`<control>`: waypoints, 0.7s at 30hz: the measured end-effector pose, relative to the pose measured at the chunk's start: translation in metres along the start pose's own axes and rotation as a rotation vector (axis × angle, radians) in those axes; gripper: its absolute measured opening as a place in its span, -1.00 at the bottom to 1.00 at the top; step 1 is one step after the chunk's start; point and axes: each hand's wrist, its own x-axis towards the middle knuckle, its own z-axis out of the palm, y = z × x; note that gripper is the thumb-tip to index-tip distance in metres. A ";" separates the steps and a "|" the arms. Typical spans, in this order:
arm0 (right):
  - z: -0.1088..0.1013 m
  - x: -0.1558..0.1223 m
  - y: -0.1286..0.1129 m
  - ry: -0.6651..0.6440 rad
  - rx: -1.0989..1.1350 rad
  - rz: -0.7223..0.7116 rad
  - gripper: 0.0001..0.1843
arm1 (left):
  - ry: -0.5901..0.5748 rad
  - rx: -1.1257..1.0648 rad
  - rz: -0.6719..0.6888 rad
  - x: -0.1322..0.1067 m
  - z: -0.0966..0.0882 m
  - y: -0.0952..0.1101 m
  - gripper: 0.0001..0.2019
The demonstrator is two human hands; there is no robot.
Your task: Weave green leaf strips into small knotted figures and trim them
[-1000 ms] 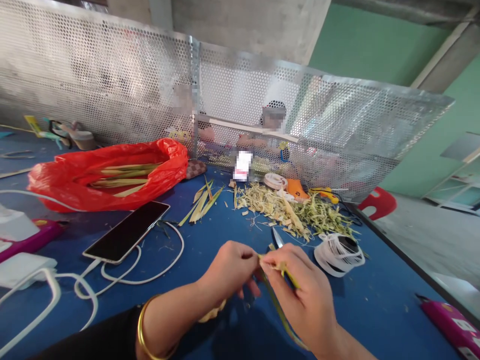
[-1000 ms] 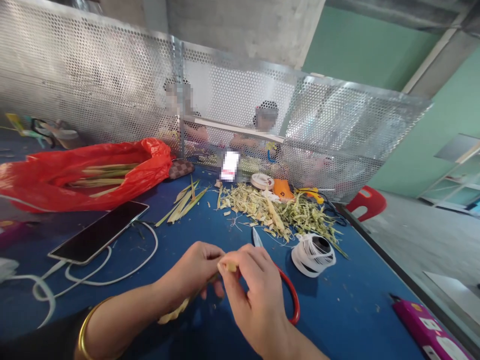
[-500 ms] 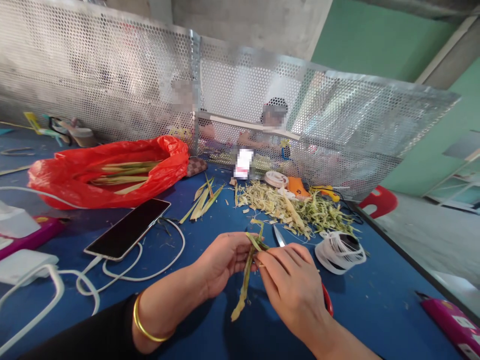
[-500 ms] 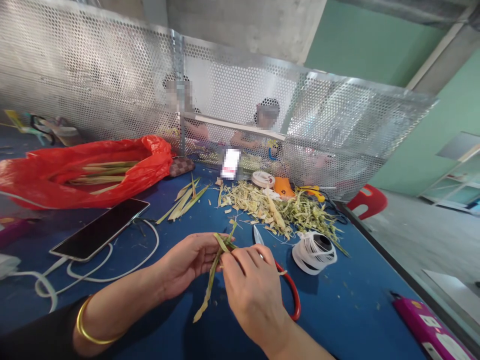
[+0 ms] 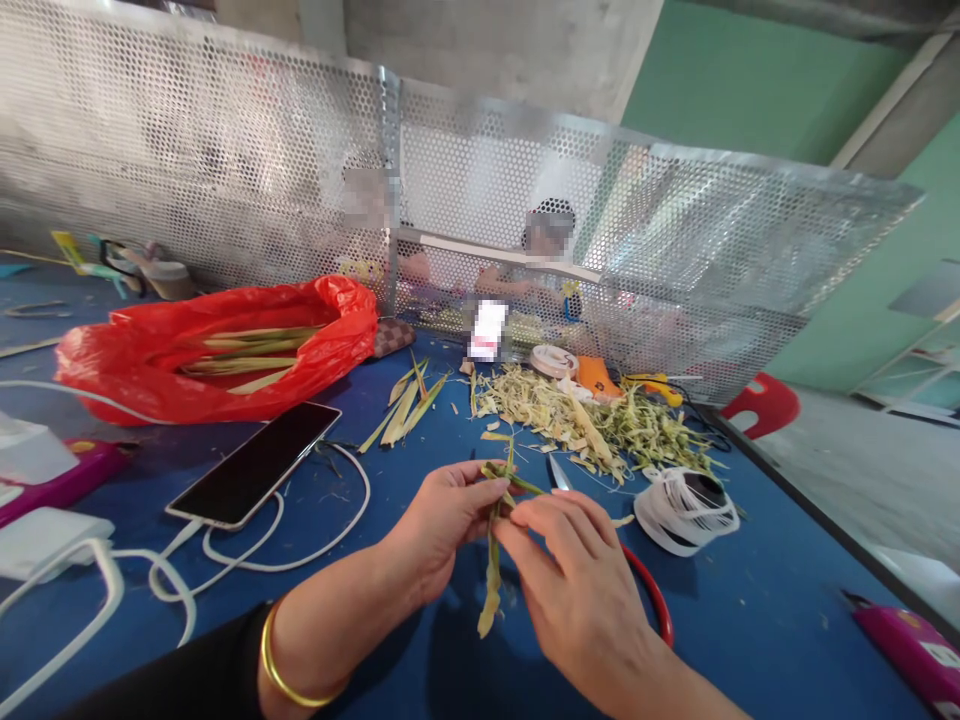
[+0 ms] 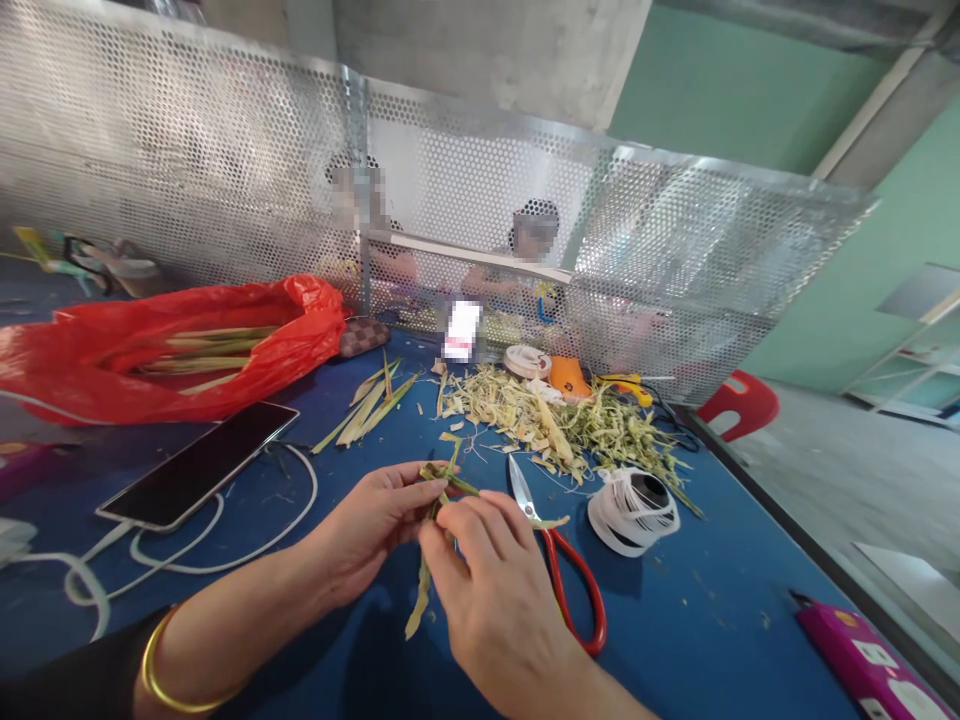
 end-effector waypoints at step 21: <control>0.013 0.000 0.029 0.045 0.627 0.890 -0.79 | -0.132 0.231 -0.076 -0.001 -0.001 -0.002 -0.75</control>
